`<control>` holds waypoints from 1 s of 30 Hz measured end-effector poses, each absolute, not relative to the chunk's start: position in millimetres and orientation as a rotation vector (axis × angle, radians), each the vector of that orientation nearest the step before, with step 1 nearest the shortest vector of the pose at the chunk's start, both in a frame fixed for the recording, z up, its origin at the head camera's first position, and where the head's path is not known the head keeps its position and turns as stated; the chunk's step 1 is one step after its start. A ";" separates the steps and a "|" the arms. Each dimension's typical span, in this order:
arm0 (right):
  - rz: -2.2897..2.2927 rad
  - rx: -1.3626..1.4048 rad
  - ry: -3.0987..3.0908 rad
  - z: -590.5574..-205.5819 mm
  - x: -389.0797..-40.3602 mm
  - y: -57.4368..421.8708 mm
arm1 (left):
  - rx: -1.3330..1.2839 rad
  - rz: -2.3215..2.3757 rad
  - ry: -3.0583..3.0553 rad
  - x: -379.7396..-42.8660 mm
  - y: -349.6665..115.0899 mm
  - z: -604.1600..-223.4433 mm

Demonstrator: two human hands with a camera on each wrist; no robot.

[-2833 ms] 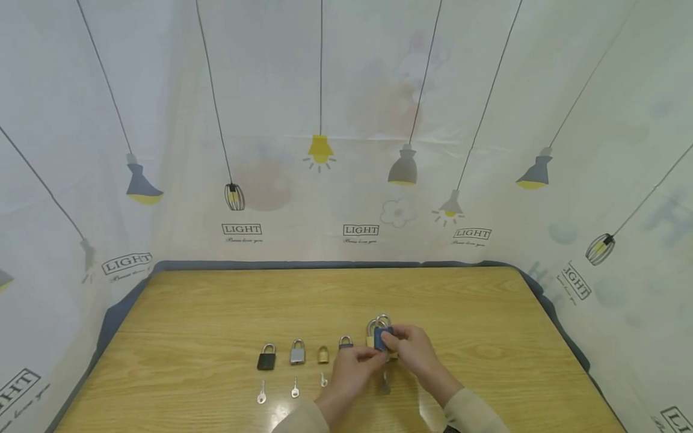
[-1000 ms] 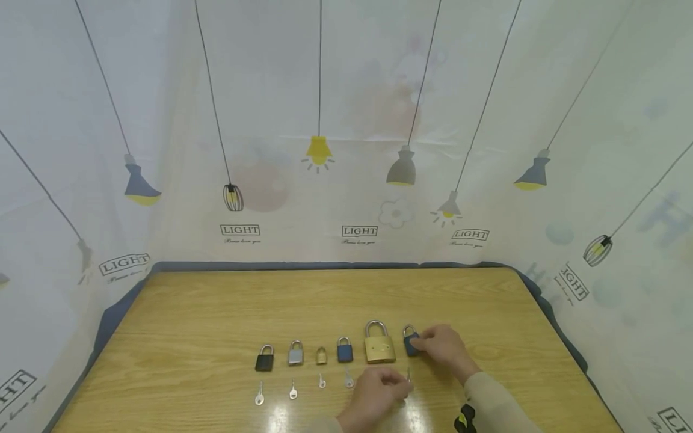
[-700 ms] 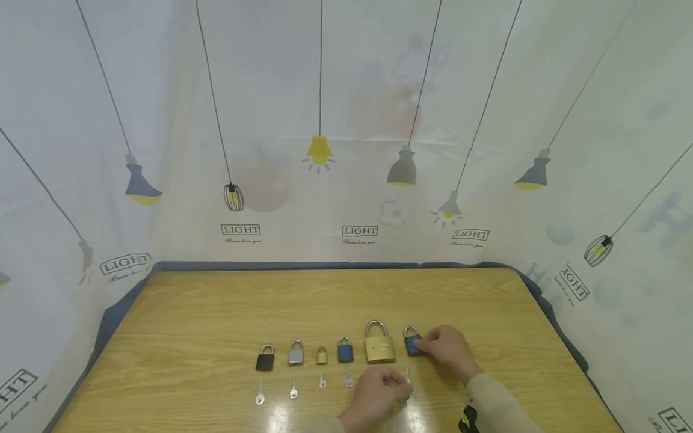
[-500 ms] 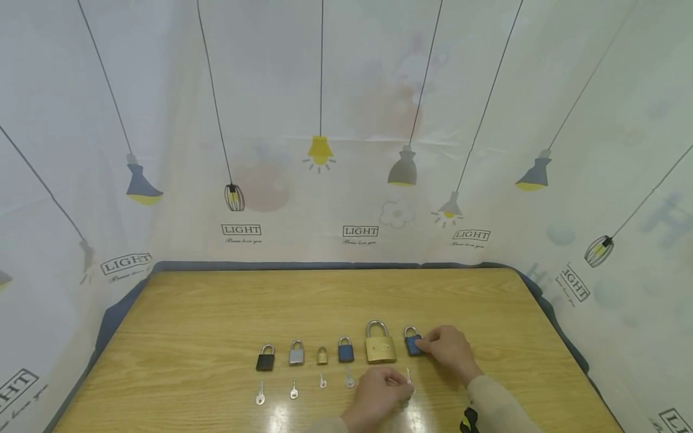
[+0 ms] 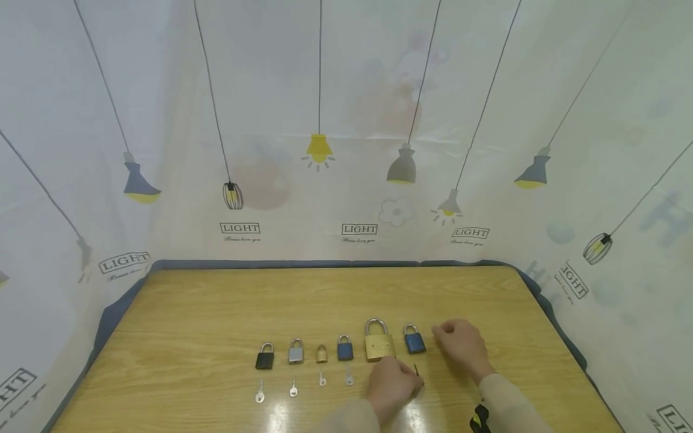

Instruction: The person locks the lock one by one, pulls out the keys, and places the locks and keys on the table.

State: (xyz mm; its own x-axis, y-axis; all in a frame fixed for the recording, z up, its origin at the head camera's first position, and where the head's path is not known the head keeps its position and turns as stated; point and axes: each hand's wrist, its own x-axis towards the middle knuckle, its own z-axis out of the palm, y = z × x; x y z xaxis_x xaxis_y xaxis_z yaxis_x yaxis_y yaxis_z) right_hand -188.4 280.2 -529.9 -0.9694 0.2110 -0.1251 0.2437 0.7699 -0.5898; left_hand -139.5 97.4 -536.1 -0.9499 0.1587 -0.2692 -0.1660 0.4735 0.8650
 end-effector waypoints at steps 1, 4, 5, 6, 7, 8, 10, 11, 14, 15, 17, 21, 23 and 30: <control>-0.981 0.377 2.906 -529.9 -187.5 280.7 | -0.008 1.455 2.420 -140.2 98.5 -536.0; -0.979 0.371 2.904 -531.1 -186.0 281.5 | -0.027 1.428 2.439 -141.7 102.0 -536.4; -0.978 0.369 2.902 -531.8 -185.7 281.7 | -0.034 1.413 2.452 -142.3 103.3 -536.7; -0.974 0.370 2.900 -532.4 -185.3 281.7 | -0.040 1.401 2.461 -143.0 104.4 -537.2; -0.973 0.371 2.896 -532.3 -184.7 281.4 | -0.040 1.388 2.474 -143.7 105.3 -537.7; -0.972 0.367 2.895 -532.7 -184.5 281.4 | -0.048 1.380 2.482 -144.2 106.1 -537.8; -0.979 0.367 2.889 -532.9 -183.3 281.1 | -0.063 1.354 2.504 -145.4 107.6 -538.2; -0.980 0.365 2.888 -532.8 -183.1 280.7 | -0.064 1.341 2.515 -146.1 107.9 -538.0; -0.989 0.363 2.882 -533.0 -183.2 280.2 | -0.080 1.319 2.534 -147.6 108.5 -536.9; -0.989 0.364 2.879 -533.1 -183.3 279.9 | -0.086 1.310 2.542 -148.1 108.5 -536.5; -0.985 0.369 2.876 -533.7 -183.9 279.3 | -0.095 1.308 2.538 -148.5 107.9 -536.0; -0.983 0.372 2.880 -534.2 -183.6 278.9 | -0.080 1.325 2.550 -147.3 106.7 -536.0; -0.985 0.369 2.885 -534.6 -183.4 279.3 | -0.056 1.334 2.565 -146.3 106.3 -536.6; -0.987 0.376 2.880 -535.1 -182.4 281.4 | 0.000 1.358 2.558 -143.3 100.4 -533.3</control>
